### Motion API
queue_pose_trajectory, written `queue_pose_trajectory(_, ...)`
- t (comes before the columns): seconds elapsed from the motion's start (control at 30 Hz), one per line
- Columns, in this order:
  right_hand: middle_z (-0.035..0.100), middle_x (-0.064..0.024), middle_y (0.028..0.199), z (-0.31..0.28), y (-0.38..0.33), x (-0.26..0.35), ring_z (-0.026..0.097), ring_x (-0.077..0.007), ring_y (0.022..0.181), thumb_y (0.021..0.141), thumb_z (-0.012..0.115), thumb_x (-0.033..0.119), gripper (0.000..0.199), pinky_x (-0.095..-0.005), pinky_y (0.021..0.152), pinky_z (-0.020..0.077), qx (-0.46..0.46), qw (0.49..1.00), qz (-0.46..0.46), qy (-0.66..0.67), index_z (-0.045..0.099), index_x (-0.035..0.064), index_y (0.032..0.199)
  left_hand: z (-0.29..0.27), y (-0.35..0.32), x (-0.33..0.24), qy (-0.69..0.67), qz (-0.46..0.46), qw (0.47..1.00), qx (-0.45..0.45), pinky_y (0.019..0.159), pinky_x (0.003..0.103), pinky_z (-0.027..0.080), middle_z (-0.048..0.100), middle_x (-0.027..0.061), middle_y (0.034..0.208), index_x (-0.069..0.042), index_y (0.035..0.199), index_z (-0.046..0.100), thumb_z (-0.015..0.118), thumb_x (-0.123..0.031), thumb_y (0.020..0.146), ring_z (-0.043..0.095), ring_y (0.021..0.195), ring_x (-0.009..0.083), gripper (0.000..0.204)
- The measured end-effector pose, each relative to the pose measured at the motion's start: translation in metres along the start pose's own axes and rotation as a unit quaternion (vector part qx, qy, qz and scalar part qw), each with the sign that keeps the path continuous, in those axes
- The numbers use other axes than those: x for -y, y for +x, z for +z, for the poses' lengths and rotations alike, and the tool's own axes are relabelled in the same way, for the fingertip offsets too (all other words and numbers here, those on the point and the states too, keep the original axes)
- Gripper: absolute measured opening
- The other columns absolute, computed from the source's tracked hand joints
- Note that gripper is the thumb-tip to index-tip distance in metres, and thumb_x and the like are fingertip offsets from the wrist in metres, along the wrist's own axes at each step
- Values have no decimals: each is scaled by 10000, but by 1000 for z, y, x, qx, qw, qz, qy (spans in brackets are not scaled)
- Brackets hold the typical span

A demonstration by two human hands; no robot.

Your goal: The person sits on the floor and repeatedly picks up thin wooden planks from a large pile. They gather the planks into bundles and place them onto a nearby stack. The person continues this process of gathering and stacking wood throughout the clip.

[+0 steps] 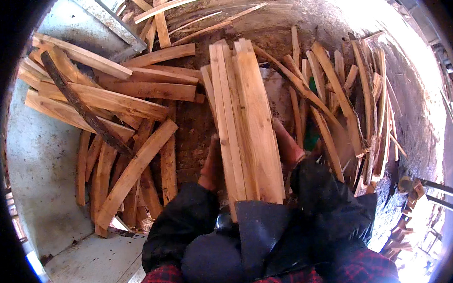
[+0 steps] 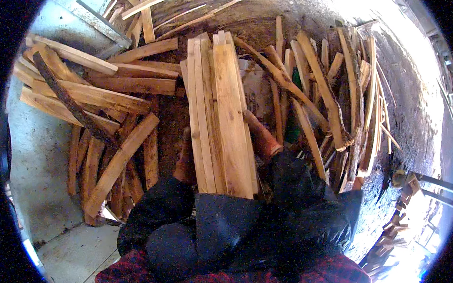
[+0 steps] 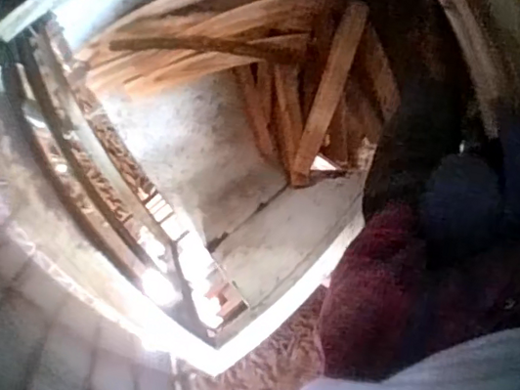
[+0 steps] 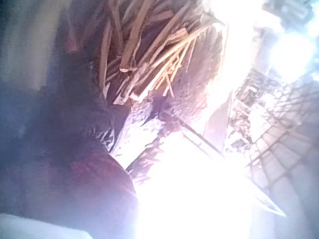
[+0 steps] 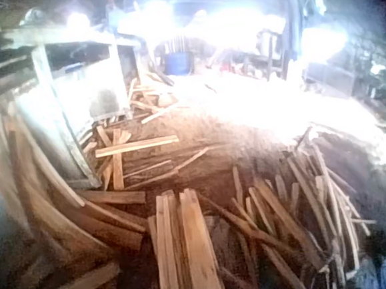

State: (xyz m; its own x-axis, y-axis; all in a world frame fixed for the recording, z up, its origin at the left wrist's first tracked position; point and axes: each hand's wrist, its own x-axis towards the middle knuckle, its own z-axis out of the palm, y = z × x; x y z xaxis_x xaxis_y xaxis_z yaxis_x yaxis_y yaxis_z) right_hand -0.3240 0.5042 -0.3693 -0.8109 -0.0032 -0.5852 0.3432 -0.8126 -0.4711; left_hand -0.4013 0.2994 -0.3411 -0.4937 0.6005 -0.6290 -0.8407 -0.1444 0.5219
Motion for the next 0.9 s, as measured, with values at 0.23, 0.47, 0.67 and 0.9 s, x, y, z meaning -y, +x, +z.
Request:
queue_pose_trajectory(0.23,690,-102,1119,27,-68,4,668,-225,955,882,645,444,523,-348,922,510,1,996,26,84,639,30,1202,19,-58,55,56,3,998,29,1086,372,368,469,109,1445,-113,1460,394,405,-667,937,467,1274,256,763)
queue_pose_trajectory(0.47,674,-144,1069,59,-140,46,645,-216,950,772,653,555,744,-361,843,505,-3,973,-177,-149,615,-47,1207,38,-160,62,111,-68,991,-19,1077,372,380,474,111,1434,-111,1465,380,404,-649,947,476,1265,253,748)
queue_pose_trajectory(0.67,584,-203,1210,71,-277,53,535,-257,1166,772,651,563,778,-368,981,423,-132,962,-227,-78,563,-52,1240,106,-265,23,175,-133,975,-45,1070,373,389,478,113,1424,-109,1469,368,403,-633,955,482,1257,250,735)
queue_pose_trajectory(0.9,591,-133,1237,77,-511,88,566,-215,1110,856,599,424,652,-343,969,448,-277,937,-201,71,504,-9,1334,282,-320,6,232,-189,954,29,1062,374,400,484,115,1412,-107,1474,353,402,-615,965,491,1248,247,721)
